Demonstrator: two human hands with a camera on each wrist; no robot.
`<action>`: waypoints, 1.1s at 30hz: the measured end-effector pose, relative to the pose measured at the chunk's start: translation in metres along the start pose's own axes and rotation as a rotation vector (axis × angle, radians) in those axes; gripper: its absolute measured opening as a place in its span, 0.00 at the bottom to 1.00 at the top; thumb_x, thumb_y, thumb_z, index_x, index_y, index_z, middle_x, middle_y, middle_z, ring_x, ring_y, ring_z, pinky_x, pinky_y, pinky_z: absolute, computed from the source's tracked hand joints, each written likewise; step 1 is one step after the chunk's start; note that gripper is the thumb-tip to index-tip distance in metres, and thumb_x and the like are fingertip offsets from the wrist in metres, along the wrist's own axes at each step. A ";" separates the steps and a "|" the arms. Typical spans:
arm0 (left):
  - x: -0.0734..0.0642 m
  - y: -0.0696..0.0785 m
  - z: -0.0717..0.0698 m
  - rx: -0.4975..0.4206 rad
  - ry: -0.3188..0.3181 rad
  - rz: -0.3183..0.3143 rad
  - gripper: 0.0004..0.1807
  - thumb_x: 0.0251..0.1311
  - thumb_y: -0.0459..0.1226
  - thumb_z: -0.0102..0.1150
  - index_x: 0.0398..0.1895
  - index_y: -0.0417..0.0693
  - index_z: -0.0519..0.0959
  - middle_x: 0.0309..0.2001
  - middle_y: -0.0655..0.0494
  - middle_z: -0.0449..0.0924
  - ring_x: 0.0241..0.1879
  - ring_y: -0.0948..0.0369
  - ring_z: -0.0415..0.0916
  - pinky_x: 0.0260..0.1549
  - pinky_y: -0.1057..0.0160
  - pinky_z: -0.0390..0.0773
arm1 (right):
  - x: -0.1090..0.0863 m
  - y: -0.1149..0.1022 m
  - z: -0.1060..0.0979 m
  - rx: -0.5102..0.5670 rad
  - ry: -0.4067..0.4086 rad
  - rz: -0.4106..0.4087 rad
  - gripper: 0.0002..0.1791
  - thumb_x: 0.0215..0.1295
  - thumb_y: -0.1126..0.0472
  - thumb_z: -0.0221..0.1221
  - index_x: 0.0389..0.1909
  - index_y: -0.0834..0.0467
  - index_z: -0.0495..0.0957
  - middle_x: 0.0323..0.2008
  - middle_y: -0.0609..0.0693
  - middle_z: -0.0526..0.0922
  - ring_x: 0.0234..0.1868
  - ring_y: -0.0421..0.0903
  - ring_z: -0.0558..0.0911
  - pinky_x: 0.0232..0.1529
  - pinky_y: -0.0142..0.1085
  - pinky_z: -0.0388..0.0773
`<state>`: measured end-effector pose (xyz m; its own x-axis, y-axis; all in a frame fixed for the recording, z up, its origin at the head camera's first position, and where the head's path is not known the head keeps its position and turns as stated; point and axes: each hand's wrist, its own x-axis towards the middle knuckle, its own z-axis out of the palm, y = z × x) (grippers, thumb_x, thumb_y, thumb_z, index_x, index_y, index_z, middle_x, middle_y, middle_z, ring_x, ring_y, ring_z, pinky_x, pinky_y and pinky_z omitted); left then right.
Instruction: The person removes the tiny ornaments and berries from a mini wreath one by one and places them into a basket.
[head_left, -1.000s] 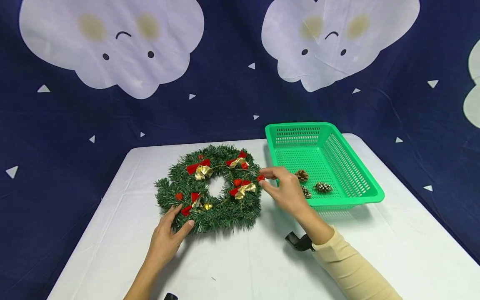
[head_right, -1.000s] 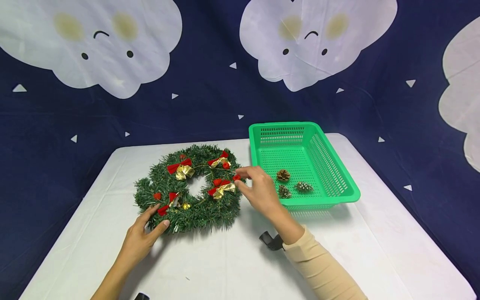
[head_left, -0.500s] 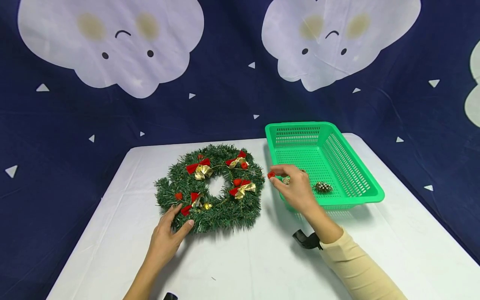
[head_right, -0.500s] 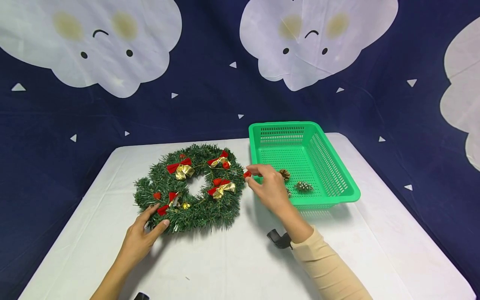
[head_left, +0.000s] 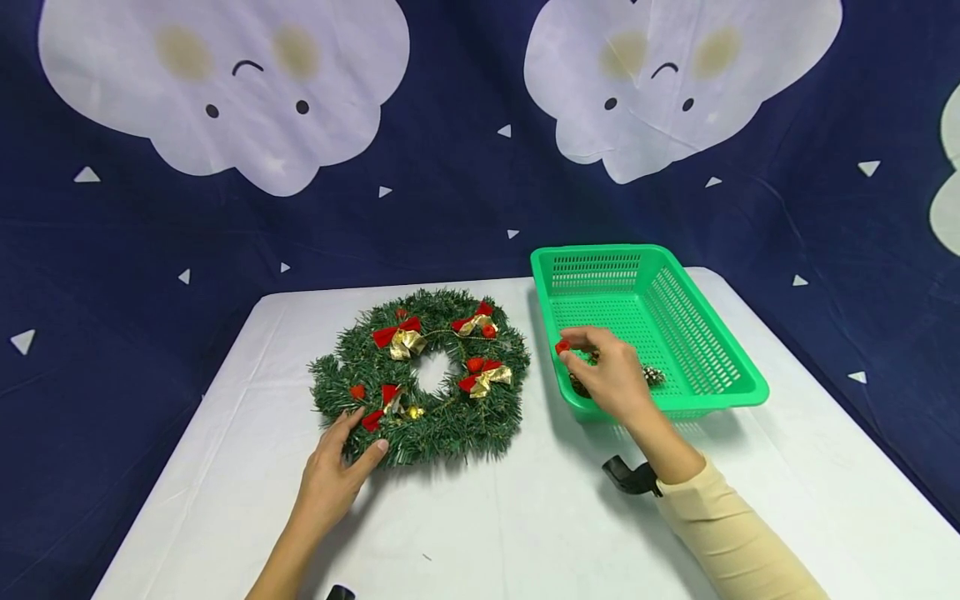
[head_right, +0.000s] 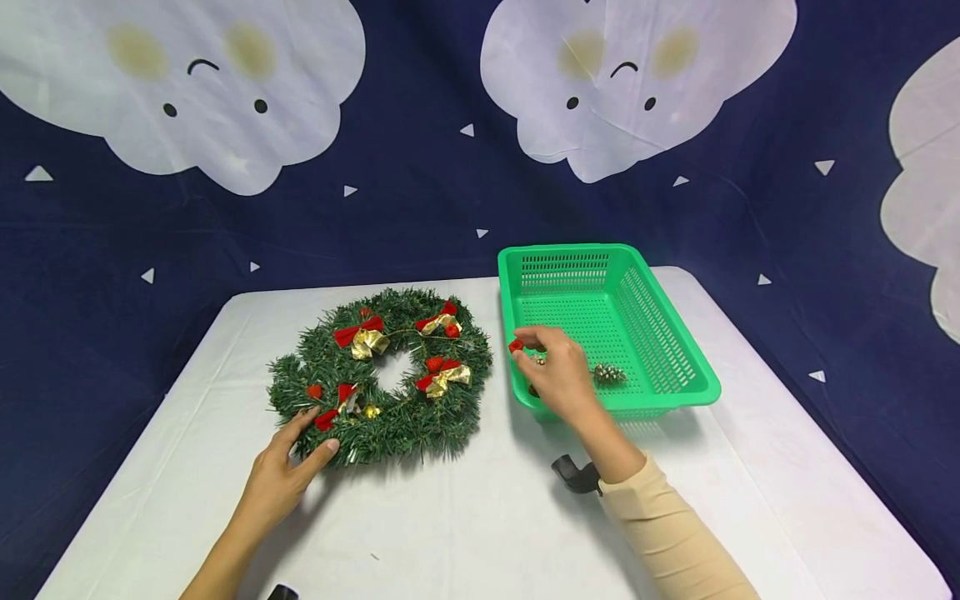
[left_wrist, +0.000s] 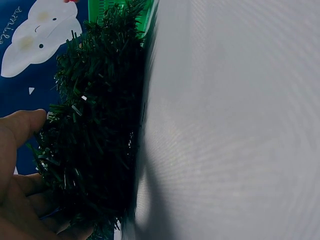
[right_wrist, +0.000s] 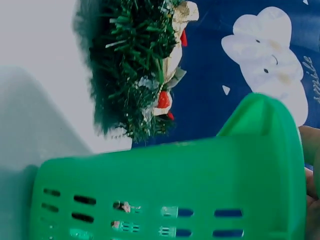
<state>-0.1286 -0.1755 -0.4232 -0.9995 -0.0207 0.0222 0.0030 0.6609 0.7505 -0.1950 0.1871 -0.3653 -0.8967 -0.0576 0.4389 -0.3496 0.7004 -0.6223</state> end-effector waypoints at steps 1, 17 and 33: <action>0.000 0.000 0.000 0.000 0.000 0.000 0.39 0.61 0.56 0.54 0.71 0.50 0.58 0.73 0.38 0.48 0.70 0.35 0.49 0.63 0.30 0.52 | 0.000 0.001 -0.001 0.000 -0.002 0.008 0.16 0.60 0.60 0.63 0.49 0.56 0.79 0.42 0.53 0.85 0.45 0.50 0.82 0.41 0.46 0.77; 0.000 0.000 0.000 0.003 0.003 -0.002 0.39 0.61 0.57 0.54 0.71 0.51 0.58 0.73 0.38 0.49 0.70 0.35 0.49 0.63 0.30 0.52 | 0.007 0.022 -0.015 0.018 -0.036 0.086 0.15 0.62 0.61 0.61 0.50 0.56 0.78 0.42 0.54 0.85 0.42 0.49 0.84 0.39 0.39 0.82; 0.000 0.001 -0.001 0.000 -0.005 -0.002 0.39 0.61 0.57 0.54 0.72 0.51 0.58 0.73 0.38 0.48 0.70 0.35 0.48 0.63 0.30 0.51 | 0.012 0.035 -0.029 -0.048 -0.091 0.156 0.17 0.63 0.57 0.61 0.52 0.55 0.78 0.43 0.55 0.85 0.44 0.52 0.82 0.40 0.44 0.77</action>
<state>-0.1286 -0.1752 -0.4217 -0.9997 -0.0180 0.0175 0.0012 0.6608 0.7506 -0.2102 0.2318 -0.3632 -0.9607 -0.0079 0.2776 -0.1927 0.7385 -0.6461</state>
